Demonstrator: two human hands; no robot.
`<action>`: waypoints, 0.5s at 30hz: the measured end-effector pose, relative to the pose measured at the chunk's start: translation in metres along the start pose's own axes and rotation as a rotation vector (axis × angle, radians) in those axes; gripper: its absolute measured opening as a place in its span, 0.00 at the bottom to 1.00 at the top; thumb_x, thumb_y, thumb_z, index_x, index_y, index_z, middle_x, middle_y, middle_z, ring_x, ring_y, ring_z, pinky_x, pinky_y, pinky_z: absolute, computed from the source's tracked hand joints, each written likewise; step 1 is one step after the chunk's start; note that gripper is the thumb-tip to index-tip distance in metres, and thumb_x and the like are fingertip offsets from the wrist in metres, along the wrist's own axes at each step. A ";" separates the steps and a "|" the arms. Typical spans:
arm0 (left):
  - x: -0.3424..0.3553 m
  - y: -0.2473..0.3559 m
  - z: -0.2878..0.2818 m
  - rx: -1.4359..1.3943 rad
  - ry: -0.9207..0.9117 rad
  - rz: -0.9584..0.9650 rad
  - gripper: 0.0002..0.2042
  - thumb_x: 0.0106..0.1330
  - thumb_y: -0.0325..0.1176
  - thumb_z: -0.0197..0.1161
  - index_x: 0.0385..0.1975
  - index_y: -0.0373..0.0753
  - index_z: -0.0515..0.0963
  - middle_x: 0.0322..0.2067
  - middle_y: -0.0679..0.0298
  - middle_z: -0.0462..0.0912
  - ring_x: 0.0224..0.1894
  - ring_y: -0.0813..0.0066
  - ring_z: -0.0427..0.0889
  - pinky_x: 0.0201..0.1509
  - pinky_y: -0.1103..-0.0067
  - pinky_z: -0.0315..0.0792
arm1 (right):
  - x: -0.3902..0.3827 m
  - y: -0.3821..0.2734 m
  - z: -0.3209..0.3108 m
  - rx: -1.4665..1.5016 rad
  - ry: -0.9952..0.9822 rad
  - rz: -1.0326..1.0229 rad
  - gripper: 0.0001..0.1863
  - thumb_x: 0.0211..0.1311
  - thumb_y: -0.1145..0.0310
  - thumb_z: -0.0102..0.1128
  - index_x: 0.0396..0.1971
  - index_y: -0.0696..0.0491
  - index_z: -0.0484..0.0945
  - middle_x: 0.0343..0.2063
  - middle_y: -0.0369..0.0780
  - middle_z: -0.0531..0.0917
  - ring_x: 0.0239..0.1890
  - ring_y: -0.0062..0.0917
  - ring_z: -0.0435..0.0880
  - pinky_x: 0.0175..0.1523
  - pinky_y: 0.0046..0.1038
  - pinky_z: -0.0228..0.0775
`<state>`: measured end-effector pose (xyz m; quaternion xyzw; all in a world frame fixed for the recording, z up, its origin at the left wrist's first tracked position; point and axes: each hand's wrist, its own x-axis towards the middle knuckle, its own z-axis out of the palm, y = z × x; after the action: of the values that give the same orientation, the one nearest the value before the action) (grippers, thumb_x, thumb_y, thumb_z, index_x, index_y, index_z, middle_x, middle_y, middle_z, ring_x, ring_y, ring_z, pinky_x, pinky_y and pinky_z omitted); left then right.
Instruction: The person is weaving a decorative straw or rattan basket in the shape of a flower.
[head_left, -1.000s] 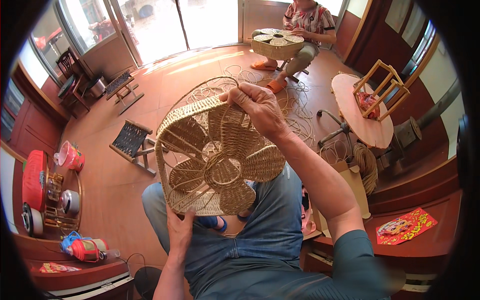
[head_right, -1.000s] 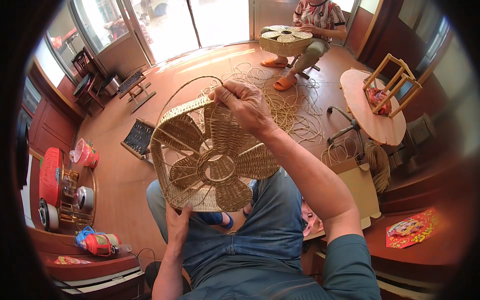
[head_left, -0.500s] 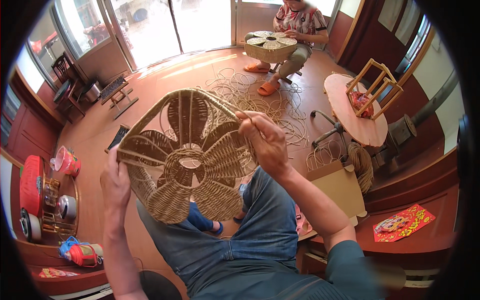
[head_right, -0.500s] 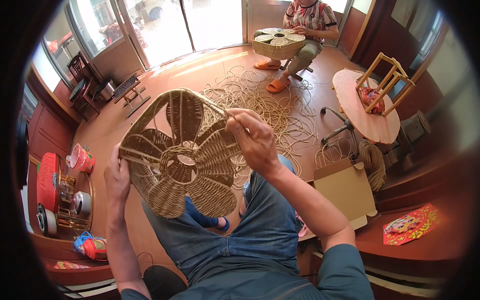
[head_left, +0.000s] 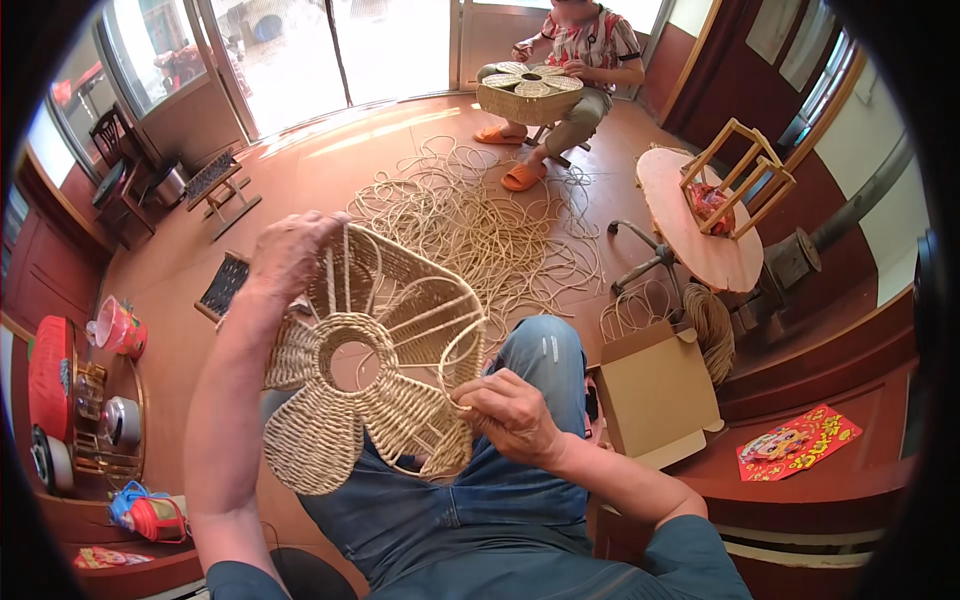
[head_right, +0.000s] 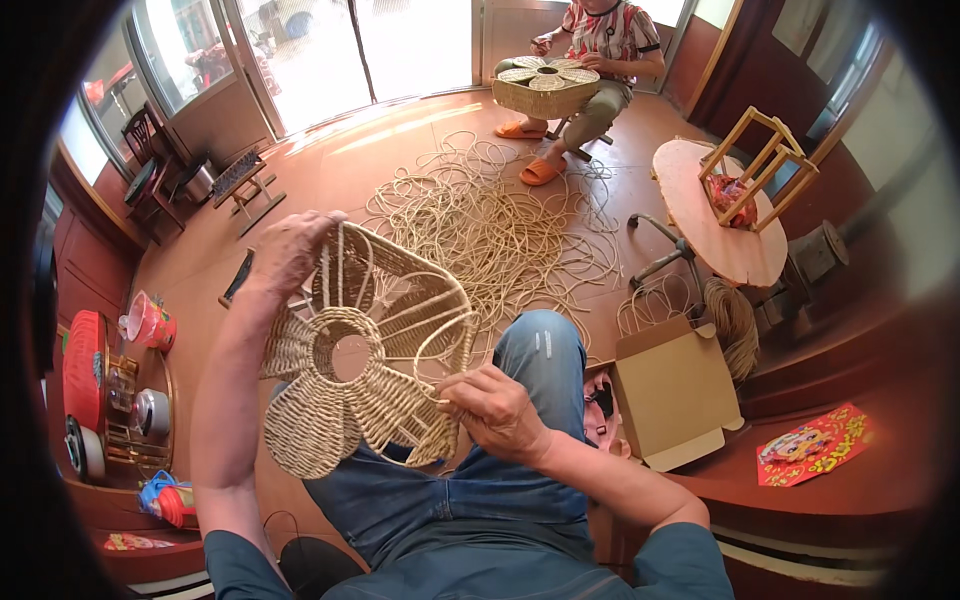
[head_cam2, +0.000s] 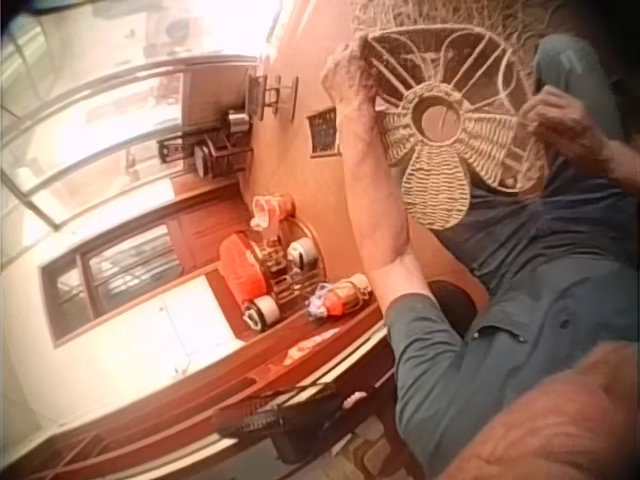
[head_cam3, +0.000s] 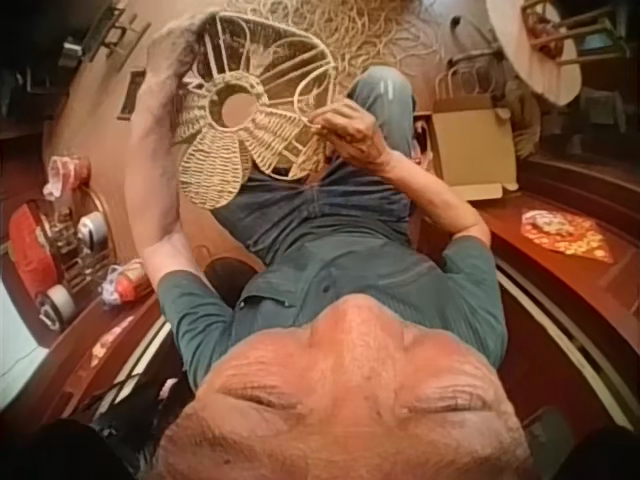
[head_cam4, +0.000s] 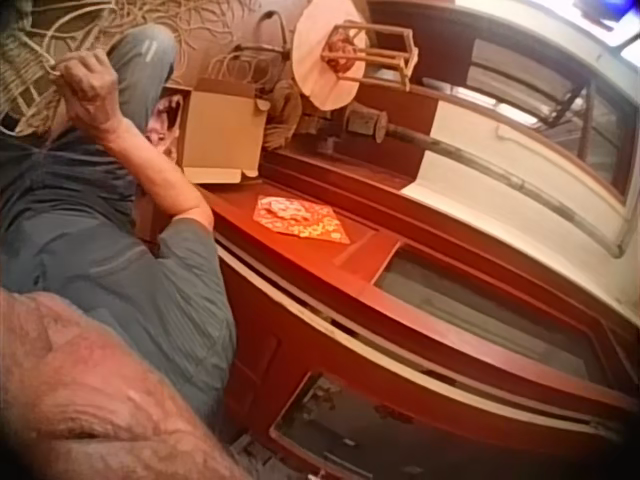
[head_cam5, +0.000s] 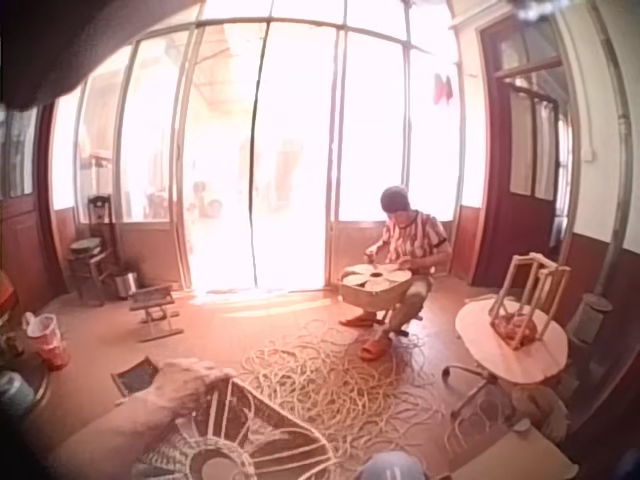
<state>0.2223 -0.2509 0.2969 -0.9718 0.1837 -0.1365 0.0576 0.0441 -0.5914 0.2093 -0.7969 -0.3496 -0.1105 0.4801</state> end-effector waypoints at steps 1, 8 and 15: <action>0.004 0.009 0.008 -0.044 0.033 0.032 0.18 0.79 0.28 0.55 0.60 0.58 0.84 0.49 0.65 0.90 0.49 0.63 0.89 0.57 0.66 0.84 | -0.005 0.000 -0.001 -0.017 -0.015 0.025 0.03 0.71 0.72 0.71 0.41 0.53 0.86 0.46 0.38 0.91 0.43 0.36 0.86 0.50 0.35 0.77; 0.031 0.057 0.057 -0.223 0.208 0.158 0.21 0.74 0.26 0.56 0.61 0.57 0.84 0.49 0.64 0.89 0.54 0.62 0.87 0.58 0.65 0.80 | -0.034 -0.004 -0.020 -0.128 -0.029 0.186 0.07 0.73 0.68 0.70 0.38 0.55 0.85 0.30 0.42 0.85 0.34 0.41 0.81 0.43 0.39 0.74; -0.008 0.060 0.107 -0.406 0.113 -0.038 0.20 0.72 0.24 0.59 0.61 0.52 0.84 0.48 0.55 0.88 0.50 0.50 0.87 0.54 0.57 0.80 | -0.041 0.000 0.001 -0.096 -0.032 0.112 0.05 0.70 0.71 0.71 0.35 0.54 0.84 0.30 0.43 0.84 0.33 0.43 0.81 0.42 0.40 0.74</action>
<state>0.2254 -0.2974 0.1833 -0.9575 0.1922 -0.1520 -0.1524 0.0143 -0.6090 0.1879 -0.8389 -0.3066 -0.0871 0.4411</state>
